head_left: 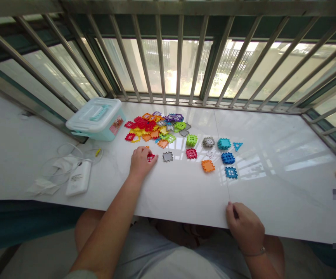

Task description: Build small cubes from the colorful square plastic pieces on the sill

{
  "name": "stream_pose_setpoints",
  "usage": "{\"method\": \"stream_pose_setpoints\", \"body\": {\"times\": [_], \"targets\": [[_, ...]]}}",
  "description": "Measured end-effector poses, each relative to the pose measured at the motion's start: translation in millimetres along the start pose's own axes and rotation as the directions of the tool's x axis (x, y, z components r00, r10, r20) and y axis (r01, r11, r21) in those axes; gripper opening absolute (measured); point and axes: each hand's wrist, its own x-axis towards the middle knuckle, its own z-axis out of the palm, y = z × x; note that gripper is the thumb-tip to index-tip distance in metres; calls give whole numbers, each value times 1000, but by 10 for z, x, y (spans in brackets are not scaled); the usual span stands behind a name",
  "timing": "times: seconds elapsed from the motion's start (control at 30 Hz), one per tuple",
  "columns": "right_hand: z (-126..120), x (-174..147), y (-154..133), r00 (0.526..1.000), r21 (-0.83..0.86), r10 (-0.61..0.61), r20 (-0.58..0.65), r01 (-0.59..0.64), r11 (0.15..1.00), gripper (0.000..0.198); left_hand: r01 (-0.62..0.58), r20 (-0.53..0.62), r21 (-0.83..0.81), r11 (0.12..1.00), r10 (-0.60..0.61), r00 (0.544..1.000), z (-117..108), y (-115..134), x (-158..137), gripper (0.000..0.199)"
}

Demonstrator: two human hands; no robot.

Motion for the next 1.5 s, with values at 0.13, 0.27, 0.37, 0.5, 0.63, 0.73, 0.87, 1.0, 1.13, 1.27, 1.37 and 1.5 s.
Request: {"method": "stream_pose_setpoints", "body": {"times": [0.13,0.27,0.37,0.5,0.63,0.73,0.87,1.0,1.13,1.27,1.37,1.5], "targets": [[9,-1,-1,1000,-6,-1,-2,1,1000,41,30,-36,-8,1000,-31,999,13,-14,-1,28],[13,-4,1,1000,-18,-6,-4,6,1000,41,45,-40,-29,999,-46,998,-2,7,3,32],[12,-5,4,1000,-25,-10,-5,10,1000,40,64,-32,-36,997,-65,997,-14,23,0,31],[9,-5,6,1000,-21,-12,-7,12,1000,40,74,-16,-29,997,-74,997,-26,34,-14,28],[6,1,3,1000,-17,-12,-3,12,1000,40,52,-56,17,998,-51,997,-47,46,-19,27],[3,10,1,1000,-14,-14,-6,14,1000,42,67,-60,74,995,-62,996,-49,56,-14,26],[-1,18,-3,1000,-17,-20,-15,20,1000,43,90,-31,138,986,-86,996,-26,75,-15,23],[1,15,-6,1000,-25,-19,-17,18,1000,42,116,-31,166,979,-112,993,-20,92,-18,24],[-4,9,-9,1000,-42,-11,-11,11,999,43,136,-50,160,978,-130,990,-25,84,-17,23],[-17,11,-15,1000,-32,-15,-9,14,999,42,116,-62,104,988,-110,992,-30,79,-29,22],[-20,16,-18,1000,-31,-16,-12,15,999,42,102,-87,50,994,-97,991,-60,92,-48,25],[-13,15,-16,1000,-36,-14,-13,13,999,42,62,-93,-48,997,-66,993,-130,95,-65,35]]}}
